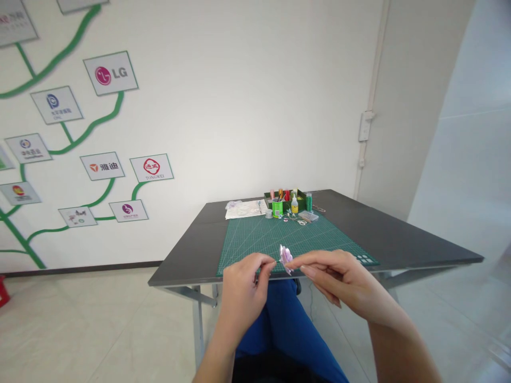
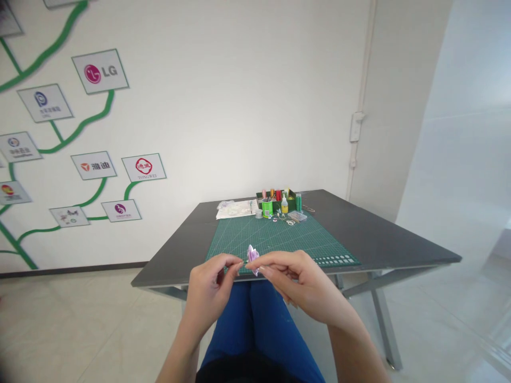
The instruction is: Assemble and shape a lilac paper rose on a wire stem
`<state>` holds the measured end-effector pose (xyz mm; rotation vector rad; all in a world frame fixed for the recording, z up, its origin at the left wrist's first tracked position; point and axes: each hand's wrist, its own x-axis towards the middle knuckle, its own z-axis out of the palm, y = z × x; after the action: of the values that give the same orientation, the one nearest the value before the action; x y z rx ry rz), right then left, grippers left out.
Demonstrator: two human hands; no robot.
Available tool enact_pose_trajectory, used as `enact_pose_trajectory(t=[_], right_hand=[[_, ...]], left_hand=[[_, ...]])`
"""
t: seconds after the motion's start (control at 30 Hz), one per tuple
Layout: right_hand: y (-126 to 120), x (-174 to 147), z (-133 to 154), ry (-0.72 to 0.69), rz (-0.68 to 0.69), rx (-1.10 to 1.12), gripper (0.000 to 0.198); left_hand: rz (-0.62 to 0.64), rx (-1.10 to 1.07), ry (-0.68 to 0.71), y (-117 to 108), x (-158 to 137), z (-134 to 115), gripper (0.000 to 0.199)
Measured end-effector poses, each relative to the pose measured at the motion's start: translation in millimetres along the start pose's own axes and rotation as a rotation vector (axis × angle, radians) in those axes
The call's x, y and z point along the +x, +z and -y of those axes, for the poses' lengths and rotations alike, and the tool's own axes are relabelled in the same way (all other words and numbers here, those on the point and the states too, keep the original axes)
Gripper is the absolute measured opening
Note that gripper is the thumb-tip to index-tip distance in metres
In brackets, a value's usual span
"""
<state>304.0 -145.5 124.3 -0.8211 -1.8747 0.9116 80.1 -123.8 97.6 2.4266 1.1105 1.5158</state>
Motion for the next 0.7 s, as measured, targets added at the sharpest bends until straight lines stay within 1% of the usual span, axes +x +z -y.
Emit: enact_pose_trajectory(t=[0.17, 0.3, 0.53, 0.7], right_hand=[[-6, 14, 12, -0.036, 0.026, -0.036, 0.036], [-14, 24, 19, -0.033, 0.031, -0.028, 0.034], [-21, 39, 31, -0.061, 0.082, -0.008, 0.035], [-24, 49, 36, -0.081, 0.084, -0.042, 0.033]], left_hand=[[-0.003, -0.013, 0.071, -3, 0, -4, 0.015], [0.0, -0.002, 0.119, -5, 1, -6, 0.015], [0.019, 0.031, 0.147, -9, 1, -8, 0.015], [0.023, 0.033, 0.165, -10, 4, -6, 0.015]])
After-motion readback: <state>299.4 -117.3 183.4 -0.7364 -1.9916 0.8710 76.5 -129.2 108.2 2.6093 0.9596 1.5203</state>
